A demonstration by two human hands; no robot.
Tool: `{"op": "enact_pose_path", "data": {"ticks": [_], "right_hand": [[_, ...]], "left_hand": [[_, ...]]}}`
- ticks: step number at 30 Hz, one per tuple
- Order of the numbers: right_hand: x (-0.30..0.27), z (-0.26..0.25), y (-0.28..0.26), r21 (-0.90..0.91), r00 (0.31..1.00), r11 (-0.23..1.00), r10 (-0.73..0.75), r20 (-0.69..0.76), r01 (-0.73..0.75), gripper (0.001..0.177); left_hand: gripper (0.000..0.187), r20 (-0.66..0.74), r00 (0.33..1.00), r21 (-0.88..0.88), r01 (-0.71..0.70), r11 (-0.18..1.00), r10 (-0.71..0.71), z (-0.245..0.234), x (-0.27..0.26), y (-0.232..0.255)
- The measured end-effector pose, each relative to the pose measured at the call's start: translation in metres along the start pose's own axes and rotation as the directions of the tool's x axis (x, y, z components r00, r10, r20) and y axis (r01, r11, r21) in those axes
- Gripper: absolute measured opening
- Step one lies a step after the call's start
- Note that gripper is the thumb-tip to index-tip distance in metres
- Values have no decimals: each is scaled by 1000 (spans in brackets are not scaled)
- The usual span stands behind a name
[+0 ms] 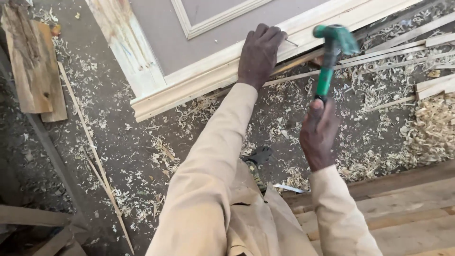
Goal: Hammering wooden trim pieces onto a large wooden panel to assemble furniture
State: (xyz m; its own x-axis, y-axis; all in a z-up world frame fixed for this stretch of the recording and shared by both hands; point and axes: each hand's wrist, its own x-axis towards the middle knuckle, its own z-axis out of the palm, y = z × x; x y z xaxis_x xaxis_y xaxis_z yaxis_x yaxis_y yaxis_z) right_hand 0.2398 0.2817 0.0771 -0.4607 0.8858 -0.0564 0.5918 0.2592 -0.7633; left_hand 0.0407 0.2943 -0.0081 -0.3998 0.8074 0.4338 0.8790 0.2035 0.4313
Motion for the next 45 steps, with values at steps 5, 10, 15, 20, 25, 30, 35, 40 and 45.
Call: {"op": "enact_pose_path", "data": {"ticks": [5,10,15,20,25,30,35,40,45], "right_hand": [[13,-22,-7,57,961,974,205,188,-219,59],[8,-26,-31,226,918,916,-257,-301,331,53],[10,8,46,-283,999,958,-33,28,40,43],[-19,-33,4,55,991,990,133,-18,-132,44],[-25,-54,16,226,921,895,387,38,-385,39],[0,-60,36,254,961,929,277,9,-270,43],[37,-65,13,331,983,933,171,-60,-142,37],[61,-42,49,78,992,995,-48,-115,57,58],[80,-31,50,-41,989,992,123,82,-120,64]], "left_hand": [[17,-40,999,-3,1,1000,-1,5,-4,2],[18,-44,999,37,-8,999,9,5,-3,2],[18,-92,994,-80,-71,994,64,13,-11,4],[18,-233,954,-206,-240,949,191,-5,-9,9],[26,-102,989,-153,87,984,-103,21,19,25],[23,-7,995,-159,98,982,-100,66,59,49],[21,-118,990,-175,61,983,-83,67,74,55],[23,-78,993,-119,81,990,-91,68,69,56],[20,-80,993,-188,69,980,-86,58,69,61]]}}
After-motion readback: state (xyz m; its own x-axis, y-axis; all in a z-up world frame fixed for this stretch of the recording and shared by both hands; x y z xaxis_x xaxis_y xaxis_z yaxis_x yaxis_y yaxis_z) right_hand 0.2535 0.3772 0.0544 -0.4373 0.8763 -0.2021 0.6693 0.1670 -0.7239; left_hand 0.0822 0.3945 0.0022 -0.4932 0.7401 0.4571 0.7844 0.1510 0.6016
